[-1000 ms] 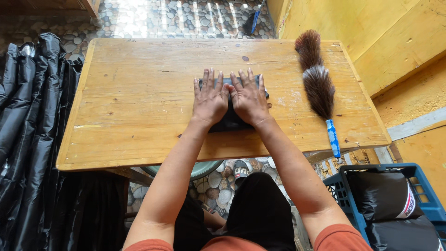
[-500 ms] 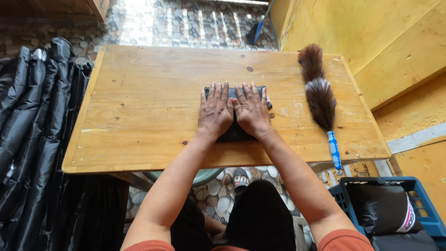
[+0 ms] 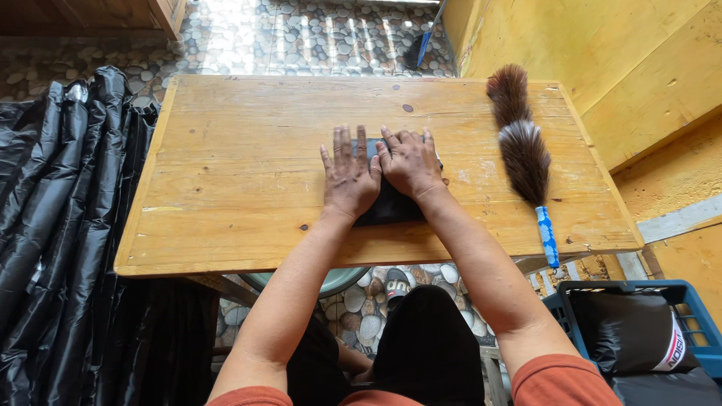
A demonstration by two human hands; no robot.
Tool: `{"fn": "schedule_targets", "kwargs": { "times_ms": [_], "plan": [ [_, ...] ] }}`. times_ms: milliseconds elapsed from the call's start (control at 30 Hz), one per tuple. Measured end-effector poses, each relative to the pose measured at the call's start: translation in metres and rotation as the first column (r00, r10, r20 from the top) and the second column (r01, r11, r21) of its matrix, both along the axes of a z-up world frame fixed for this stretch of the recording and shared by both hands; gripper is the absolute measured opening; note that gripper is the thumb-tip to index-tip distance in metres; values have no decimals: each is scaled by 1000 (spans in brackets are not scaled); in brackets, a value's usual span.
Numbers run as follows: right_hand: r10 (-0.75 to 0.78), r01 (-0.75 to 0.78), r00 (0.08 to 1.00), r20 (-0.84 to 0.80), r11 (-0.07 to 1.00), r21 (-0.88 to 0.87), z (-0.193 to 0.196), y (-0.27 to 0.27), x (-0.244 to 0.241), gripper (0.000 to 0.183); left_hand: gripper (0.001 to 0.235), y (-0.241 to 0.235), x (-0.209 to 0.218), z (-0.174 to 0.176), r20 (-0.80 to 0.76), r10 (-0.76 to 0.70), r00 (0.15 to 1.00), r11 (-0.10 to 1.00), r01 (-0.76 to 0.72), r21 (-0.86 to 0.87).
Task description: The person places a black item into a black plastic bag on a wooden table, seals the bag, and uses a brush to clean the surface. They then place the packed item into a blue crate and prepare another black bag for packing.
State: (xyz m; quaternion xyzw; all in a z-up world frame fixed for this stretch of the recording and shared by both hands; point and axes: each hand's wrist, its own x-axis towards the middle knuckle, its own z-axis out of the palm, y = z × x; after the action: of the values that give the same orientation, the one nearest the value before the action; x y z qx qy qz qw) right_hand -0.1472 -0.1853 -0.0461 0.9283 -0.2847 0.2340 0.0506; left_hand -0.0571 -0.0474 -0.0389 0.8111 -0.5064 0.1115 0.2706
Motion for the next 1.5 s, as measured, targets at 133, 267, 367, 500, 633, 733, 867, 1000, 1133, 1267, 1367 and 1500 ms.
{"fn": "schedule_targets", "kwargs": {
  "times_ms": [133, 267, 367, 500, 633, 733, 867, 1000, 1133, 1267, 1367, 1500],
  "plan": [
    [28, -25, 998, -58, 999, 45, 17, -1, -10, 61, 79, -1, 9, -23, -193, 90, 977, 978, -124, -170],
    [165, 21, 900, -404, 908, 419, 90, -8, -35, 87, 104, 4, 36, 4, -384, -7, 924, 999, 25, 42],
    [176, 155, 844, -506, 824, 546, 104, -13, -48, 111, 128, 10, 62, 13, -580, -94, 809, 980, 177, 88],
    [173, 162, 874, -453, 776, 610, 96, -19, -46, 100, 139, 3, 86, 12, -861, -194, 470, 938, 345, -23],
    [174, 138, 864, -472, 821, 554, 136, -6, -52, 100, 137, 7, 77, 21, -859, -341, 383, 907, 374, -193],
    [226, -2, 875, -427, 886, 464, 154, 7, -58, 95, 135, 4, 74, 35, -749, -528, 400, 828, 438, -350],
    [133, -189, 963, -234, 954, -233, 100, -5, -63, 73, 65, 17, 67, 55, -244, -568, 786, 802, 460, -381],
    [310, -259, 951, 13, 816, -518, 55, 43, -74, 26, 57, 38, 64, 12, -63, -492, 868, 860, 473, -194],
    [266, -272, 962, -63, 906, -325, 10, 67, -98, 67, 64, 76, 44, 19, -60, -556, 829, 831, 554, -48],
    [287, -261, 945, 157, 950, -169, 32, 78, -100, 46, 28, 67, 46, 15, 9, -503, 864, 856, 500, -130],
    [180, -176, 975, 133, 983, -43, 53, 70, -83, 41, 35, 43, 24, 40, -58, -339, 939, 937, 331, -110],
    [97, -83, 994, -58, 975, 208, 64, 72, -60, 61, 76, 13, 4, 46, -157, -250, 955, 934, 281, 221]
  ]
}}
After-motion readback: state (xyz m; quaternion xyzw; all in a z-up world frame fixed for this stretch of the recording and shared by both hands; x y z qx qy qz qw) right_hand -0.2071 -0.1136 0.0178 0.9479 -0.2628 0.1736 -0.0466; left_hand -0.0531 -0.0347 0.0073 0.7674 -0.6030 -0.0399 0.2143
